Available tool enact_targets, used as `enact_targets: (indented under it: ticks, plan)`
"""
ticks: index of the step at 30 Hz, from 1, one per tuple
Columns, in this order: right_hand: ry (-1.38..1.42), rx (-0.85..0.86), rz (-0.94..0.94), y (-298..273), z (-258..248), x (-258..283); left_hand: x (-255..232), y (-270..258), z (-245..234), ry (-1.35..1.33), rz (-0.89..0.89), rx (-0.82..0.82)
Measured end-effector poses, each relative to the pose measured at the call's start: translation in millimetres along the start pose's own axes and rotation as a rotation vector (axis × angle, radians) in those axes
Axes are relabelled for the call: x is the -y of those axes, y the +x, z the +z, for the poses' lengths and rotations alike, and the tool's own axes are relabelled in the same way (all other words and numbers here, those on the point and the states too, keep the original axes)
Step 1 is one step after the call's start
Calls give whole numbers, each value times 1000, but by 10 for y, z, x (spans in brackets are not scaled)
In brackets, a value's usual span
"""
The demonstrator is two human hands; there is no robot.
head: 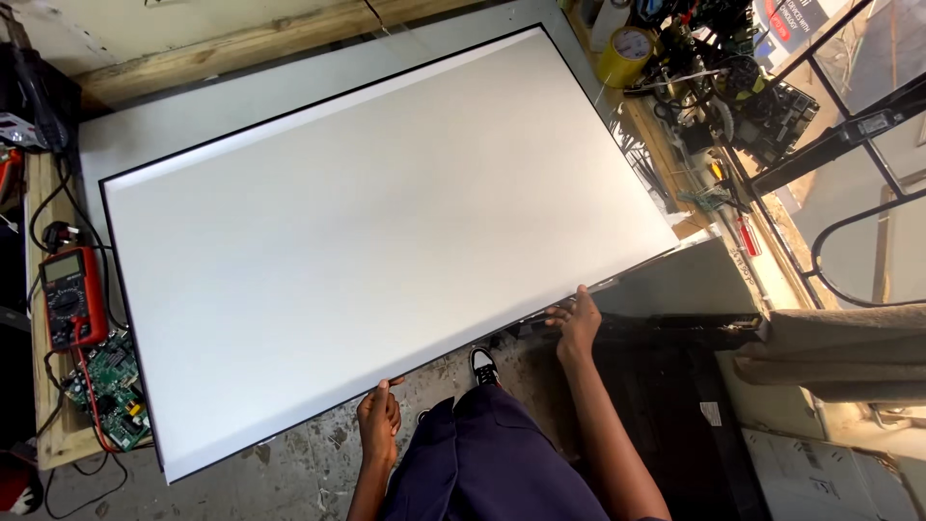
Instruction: Repairing and cleaning a TV backlight panel using a small tool and a cloth
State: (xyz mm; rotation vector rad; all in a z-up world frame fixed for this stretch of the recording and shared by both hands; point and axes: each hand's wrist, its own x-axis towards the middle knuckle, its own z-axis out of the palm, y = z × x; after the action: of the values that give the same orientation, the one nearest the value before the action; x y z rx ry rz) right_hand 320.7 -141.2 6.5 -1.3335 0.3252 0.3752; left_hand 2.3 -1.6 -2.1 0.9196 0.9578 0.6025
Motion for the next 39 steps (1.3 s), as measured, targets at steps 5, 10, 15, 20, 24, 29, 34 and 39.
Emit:
enact_targets:
  ticks: [5, 10, 15, 20, 24, 29, 34, 39]
  plan:
    - [-6, 77, -30, 15, 46, 283, 2, 21, 60, 29, -17, -39]
    - [-165, 164, -93, 312, -58, 215, 241, 210, 8, -254, -34, 9]
    - [320, 430, 50, 549, -274, 95, 124, 219, 40, -358, -72, 103]
    - [538, 328, 258, 790, -394, -120, 150, 249, 5, -450, -153, 87]
    - [575, 363, 327, 902, -391, -252, 142, 283, 12, -495, -177, 59]
    - [710, 543, 374, 722, -251, -82, 152, 352, -45, -499, -155, 70]
    - [841, 666, 468, 501, -72, 130, 118, 390, -127, -530, -149, 52]
    - [878, 682, 551, 504, -81, 68, 85, 401, -159, -486, -104, 54]
